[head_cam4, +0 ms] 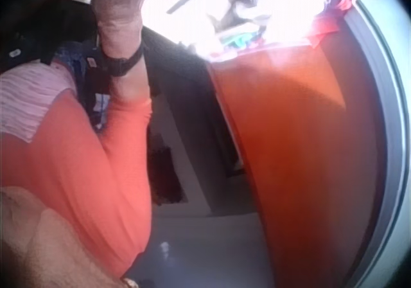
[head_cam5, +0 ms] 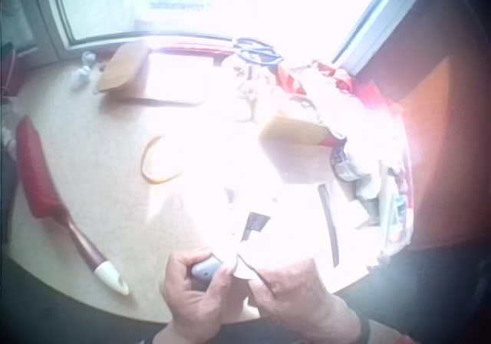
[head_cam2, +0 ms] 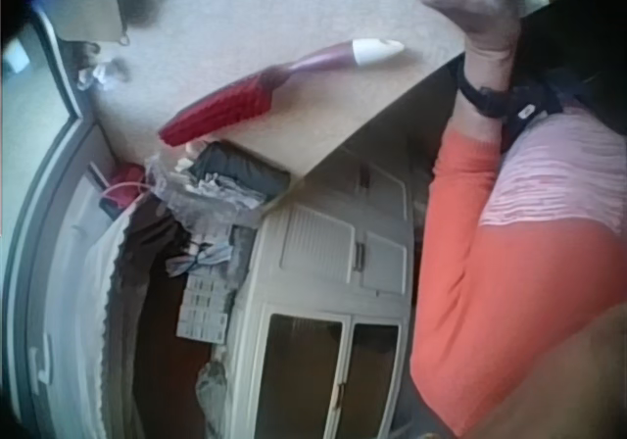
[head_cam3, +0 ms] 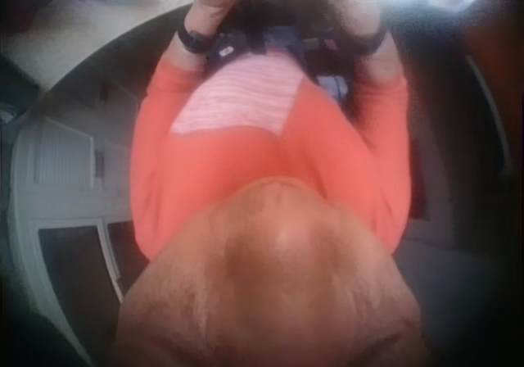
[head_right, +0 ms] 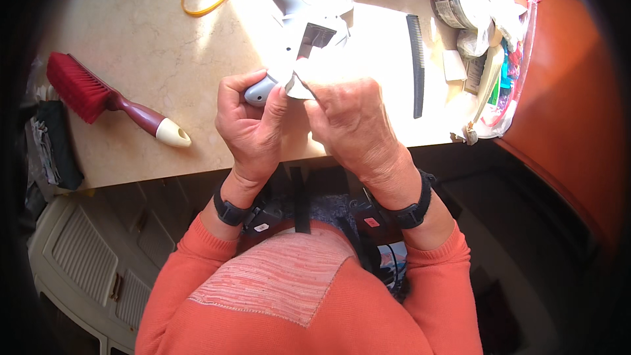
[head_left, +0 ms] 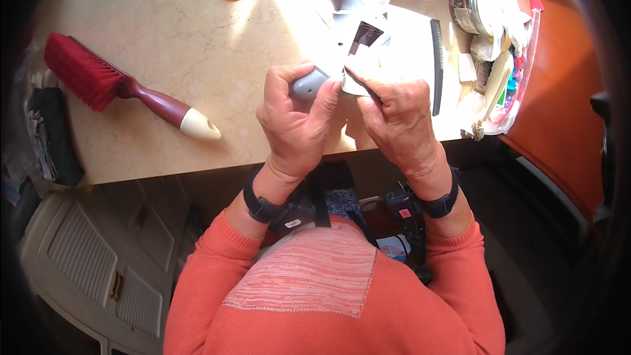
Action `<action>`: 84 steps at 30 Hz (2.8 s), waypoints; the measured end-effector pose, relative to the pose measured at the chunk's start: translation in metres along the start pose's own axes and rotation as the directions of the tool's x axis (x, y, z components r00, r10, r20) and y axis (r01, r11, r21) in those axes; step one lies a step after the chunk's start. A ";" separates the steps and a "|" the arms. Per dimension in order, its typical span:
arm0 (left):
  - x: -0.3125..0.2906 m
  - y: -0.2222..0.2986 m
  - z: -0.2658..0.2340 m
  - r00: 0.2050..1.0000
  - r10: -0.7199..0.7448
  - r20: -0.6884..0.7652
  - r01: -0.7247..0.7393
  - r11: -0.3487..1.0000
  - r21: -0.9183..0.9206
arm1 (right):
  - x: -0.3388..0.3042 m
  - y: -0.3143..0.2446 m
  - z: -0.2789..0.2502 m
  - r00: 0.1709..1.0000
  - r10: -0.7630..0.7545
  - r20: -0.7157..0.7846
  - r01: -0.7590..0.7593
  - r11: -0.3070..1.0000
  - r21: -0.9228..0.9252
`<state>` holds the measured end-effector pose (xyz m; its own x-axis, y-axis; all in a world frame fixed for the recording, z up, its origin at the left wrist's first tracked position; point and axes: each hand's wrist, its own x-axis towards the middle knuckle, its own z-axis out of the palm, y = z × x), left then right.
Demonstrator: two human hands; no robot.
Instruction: The person removes batteries from a game controller, then uses sandpaper to smooth the interior of the battery compartment. They move between rooms to retrieve the sandpaper and return to the desk to continue sanding.
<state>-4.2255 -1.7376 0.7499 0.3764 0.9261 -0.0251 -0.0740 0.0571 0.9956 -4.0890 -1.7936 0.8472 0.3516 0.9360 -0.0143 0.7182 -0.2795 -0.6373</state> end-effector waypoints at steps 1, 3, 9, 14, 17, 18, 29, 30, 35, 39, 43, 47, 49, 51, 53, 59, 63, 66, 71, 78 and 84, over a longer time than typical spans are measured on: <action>0.000 -0.001 0.000 1.000 -0.001 -0.008 0.001 1.000 0.004 | 0.001 0.001 0.000 0.992 -0.118 0.051 0.118 0.993 0.007; 0.000 -0.001 0.000 1.000 0.017 0.020 -0.017 1.000 0.018 | 0.001 0.003 -0.001 0.994 0.060 0.088 -0.074 0.984 0.160; 0.002 0.000 0.001 0.999 0.044 -0.002 -0.044 0.998 0.041 | 0.001 0.005 0.000 0.990 -0.128 0.056 0.134 0.983 -0.124; 0.003 0.000 0.000 0.997 0.075 0.013 -0.076 0.994 0.072 | -0.005 0.001 0.010 0.986 0.110 -0.126 -0.082 0.976 0.203; 0.003 -0.001 0.001 0.997 0.071 0.006 -0.072 0.995 0.072 | -0.005 -0.001 0.012 1.000 0.012 -0.015 -0.012 1.000 0.008; 0.002 -0.001 0.001 0.996 0.086 0.002 -0.086 0.994 0.067 | -0.006 -0.002 0.012 0.999 0.032 -0.024 -0.029 0.994 0.101; 0.003 0.001 0.002 0.996 0.084 -0.009 -0.083 0.993 0.090 | -0.010 -0.008 0.023 0.972 0.156 -0.173 -0.122 0.974 0.192; 0.003 0.001 0.002 0.997 0.074 -0.007 -0.072 0.990 0.120 | -0.009 -0.007 0.022 0.984 -0.005 -0.179 0.005 1.000 -0.004; 0.002 0.003 0.002 0.998 0.064 -0.003 -0.064 0.994 0.084 | -0.008 -0.006 0.021 0.966 0.254 -0.053 -0.232 0.938 0.258; 0.003 0.005 0.003 0.998 0.068 -0.009 -0.066 0.990 0.125 | -0.008 -0.006 0.024 0.985 0.132 -0.107 -0.124 0.989 0.082; 0.005 0.006 0.002 0.996 0.092 -0.020 -0.088 0.985 0.146 | -0.008 -0.009 0.025 0.972 0.209 -0.106 -0.185 0.962 0.201; 0.005 0.006 0.003 0.996 0.090 -0.013 -0.087 0.987 0.134 | -0.004 -0.011 0.024 0.983 0.086 -0.165 -0.081 0.996 0.037; 0.004 0.007 0.003 0.996 0.086 -0.024 -0.084 0.992 0.100 | -0.004 -0.014 0.024 0.914 0.402 -0.051 -0.359 0.862 0.357; 0.004 0.007 0.003 0.994 0.111 -0.024 -0.107 0.985 0.135 | -0.005 -0.016 0.026 0.971 0.195 -0.136 -0.178 0.976 0.126; 0.004 0.008 0.003 0.992 0.124 -0.020 -0.119 0.980 0.159 | -0.006 -0.017 0.029 0.982 -0.094 -0.163 0.058 0.975 -0.214; 0.004 0.007 0.002 0.993 0.117 -0.010 -0.114 0.984 0.135 | -0.008 -0.011 0.033 0.956 -0.144 -0.254 0.090 0.972 -0.215; 0.005 0.006 0.003 0.988 0.149 -0.031 -0.141 0.975 0.169 | -0.006 -0.008 0.033 0.943 0.311 -0.117 -0.262 0.913 0.311; 0.005 0.004 0.003 0.984 0.178 -0.015 -0.175 0.975 0.138 | -0.006 -0.007 0.032 0.973 0.080 -0.215 -0.057 0.992 0.110; 0.004 0.003 0.003 0.984 0.173 -0.035 -0.165 0.972 0.166 | -0.008 -0.007 0.029 0.976 0.159 -0.151 -0.119 0.962 0.246; 0.005 0.003 0.004 0.986 0.164 -0.015 -0.159 0.970 0.185 | -0.007 -0.009 0.021 0.993 0.024 -0.112 -0.017 0.997 0.069; 0.005 0.005 0.004 0.994 0.103 -0.038 -0.097 0.986 0.136 | -0.010 -0.006 0.002 0.929 0.244 -0.278 -0.148 0.935 0.323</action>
<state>-4.2205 -1.7343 0.7552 0.3319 0.9404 0.0741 0.0158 -0.0841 0.9963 -4.0977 -1.8006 0.8491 0.6686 0.7422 0.0456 0.4250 -0.3311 -0.8425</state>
